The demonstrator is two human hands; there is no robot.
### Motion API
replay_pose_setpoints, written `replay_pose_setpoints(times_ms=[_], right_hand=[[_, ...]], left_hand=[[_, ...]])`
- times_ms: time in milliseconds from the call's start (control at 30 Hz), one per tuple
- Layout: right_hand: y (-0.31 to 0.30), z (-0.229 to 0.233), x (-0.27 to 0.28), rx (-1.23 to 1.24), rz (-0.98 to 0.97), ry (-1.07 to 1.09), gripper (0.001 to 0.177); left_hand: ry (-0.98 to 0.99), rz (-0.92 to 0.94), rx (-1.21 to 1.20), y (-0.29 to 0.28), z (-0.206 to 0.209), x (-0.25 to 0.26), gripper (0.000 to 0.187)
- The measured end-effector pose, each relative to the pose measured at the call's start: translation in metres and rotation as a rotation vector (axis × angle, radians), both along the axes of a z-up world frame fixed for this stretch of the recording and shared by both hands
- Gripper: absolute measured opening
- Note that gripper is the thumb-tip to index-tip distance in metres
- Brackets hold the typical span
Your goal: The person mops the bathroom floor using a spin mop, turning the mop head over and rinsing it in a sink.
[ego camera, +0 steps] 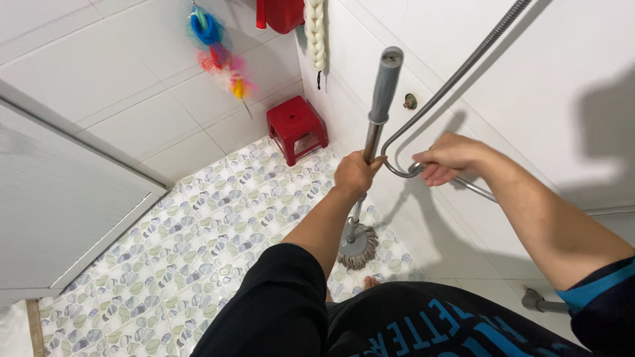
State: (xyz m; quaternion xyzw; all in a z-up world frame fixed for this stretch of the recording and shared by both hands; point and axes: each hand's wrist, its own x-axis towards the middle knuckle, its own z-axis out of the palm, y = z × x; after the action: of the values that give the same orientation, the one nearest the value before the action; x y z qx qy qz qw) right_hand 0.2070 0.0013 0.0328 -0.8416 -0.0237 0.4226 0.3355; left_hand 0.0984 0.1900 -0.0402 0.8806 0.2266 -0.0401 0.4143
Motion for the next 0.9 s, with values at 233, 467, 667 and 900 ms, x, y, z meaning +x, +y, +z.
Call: replay_pose_setpoints(times_ms=[233,467,667,900], right_hand=[[0.054,0.094,-0.036,0.641,0.46,-0.393,0.06],[0.145,0.09,-0.088,1.153,0.351,-0.179,0.041],[0.228,0.149,-0.17,1.397,0.334,-0.125,0.042],[0.312,0.184,-0.194,1.55,0.435,0.098,0.031]], left_hand=[[-0.124,0.143,0.169,0.0,0.021,-0.017,0.055],[-0.21,0.333,0.349,0.023,0.088,-0.075,0.064],[-0.55,0.194,-0.464,0.103,0.072,-0.187,0.08],[-0.074,1.219,-1.321,0.147,-0.123,-0.368,0.093]])
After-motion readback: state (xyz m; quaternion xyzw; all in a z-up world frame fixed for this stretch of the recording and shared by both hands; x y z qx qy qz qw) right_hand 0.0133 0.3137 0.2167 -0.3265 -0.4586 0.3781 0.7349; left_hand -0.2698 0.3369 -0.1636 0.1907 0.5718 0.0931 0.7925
